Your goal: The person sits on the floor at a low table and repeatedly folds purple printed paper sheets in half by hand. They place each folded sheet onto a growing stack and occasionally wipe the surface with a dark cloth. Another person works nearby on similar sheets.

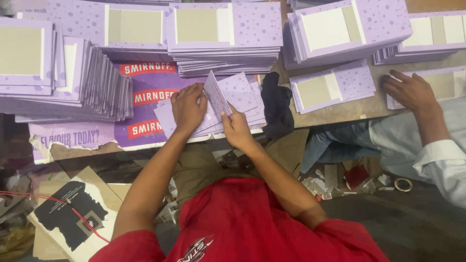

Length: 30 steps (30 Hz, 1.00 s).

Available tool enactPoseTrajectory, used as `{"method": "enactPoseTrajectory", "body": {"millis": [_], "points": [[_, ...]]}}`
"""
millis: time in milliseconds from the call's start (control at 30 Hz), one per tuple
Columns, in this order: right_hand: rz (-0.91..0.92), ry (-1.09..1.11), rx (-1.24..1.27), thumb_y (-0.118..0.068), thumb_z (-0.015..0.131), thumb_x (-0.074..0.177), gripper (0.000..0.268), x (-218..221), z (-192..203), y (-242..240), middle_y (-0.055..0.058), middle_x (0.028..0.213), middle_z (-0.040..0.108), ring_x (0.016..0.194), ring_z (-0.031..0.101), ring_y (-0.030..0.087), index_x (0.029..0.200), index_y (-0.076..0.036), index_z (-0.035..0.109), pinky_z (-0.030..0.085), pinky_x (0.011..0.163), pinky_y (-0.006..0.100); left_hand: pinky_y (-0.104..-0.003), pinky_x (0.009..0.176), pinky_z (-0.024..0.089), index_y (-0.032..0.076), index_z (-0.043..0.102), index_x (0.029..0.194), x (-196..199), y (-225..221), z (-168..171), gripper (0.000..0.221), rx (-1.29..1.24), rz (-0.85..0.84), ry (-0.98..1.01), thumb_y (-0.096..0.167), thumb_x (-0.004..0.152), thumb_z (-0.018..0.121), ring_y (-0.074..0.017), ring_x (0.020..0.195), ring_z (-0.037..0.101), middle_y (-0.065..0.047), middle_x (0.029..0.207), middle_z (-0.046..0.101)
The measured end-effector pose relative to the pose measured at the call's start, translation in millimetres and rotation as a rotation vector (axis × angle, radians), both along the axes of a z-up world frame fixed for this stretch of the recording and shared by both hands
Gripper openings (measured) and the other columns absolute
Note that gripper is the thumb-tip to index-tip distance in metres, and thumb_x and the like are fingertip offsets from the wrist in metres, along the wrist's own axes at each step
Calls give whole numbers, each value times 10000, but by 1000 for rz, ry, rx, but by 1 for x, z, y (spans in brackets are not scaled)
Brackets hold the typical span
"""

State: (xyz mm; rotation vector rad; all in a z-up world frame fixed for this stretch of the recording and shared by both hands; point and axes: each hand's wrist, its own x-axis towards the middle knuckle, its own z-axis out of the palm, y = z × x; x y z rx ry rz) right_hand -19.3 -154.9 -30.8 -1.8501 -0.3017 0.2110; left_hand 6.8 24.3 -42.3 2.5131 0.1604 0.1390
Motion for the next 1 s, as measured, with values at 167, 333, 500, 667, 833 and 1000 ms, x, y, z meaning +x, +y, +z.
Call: {"method": "enactPoseTrajectory", "body": {"millis": [167, 333, 500, 667, 833, 1000], "points": [[-71, 103, -97, -138, 518, 1038, 345, 2, -2, -1, 189, 645, 614, 548, 507, 145, 1307, 54, 617, 438, 553, 338, -487, 1108, 320, 160, 719, 1272, 9, -9, 12, 353, -33, 144, 59, 290, 968, 595, -256, 1173, 562, -28, 1293, 725], [-190, 7, -10, -139, 505, 1066, 313, -2, -38, -6, 129, 730, 680, 620, 589, 135, 1221, 102, 631, 483, 602, 317, -653, 1115, 201, 130, 318, 1609, 2, -1, 8, 1039, 128, -206, 189, 435, 715, 752, -359, 1322, 439, -199, 1407, 518], [-298, 310, 434, -113, 485, 1100, 297, 10, -70, -10, 160, 1114, 686, 936, 645, 200, 1296, 90, 575, 567, 835, 371, -742, 1138, 39, 132, 213, 1622, -3, 11, 4, 1314, 171, -438, 169, 561, 546, 835, -433, 1462, 281, -276, 1526, 356], [-206, 535, 919, -108, 472, 1073, 359, 14, -83, -30, 210, 1385, 600, 1261, 632, 308, 1386, 68, 474, 479, 1098, 484, -766, 1124, 38, 129, 220, 1598, -11, 9, 23, 1379, 186, -449, 75, 660, 514, 887, -432, 1448, 278, -262, 1507, 357], [-146, 556, 1137, -151, 509, 1150, 375, 3, -87, -41, 220, 1415, 545, 1303, 576, 330, 1450, 60, 432, 436, 1184, 536, -611, 1020, 312, 104, 348, 1534, -19, 6, 67, 1103, 143, -363, -42, 488, 636, 858, -346, 1199, 533, -183, 1277, 578], [-311, 696, 1240, -374, 589, 970, 589, 21, -61, -52, 246, 1396, 573, 1264, 618, 371, 1400, 10, 470, 476, 1111, 500, -441, 759, 474, 132, 706, 1142, -40, -4, 92, 184, 135, -385, -136, 147, 960, 690, -272, 865, 676, -71, 881, 686]]}}
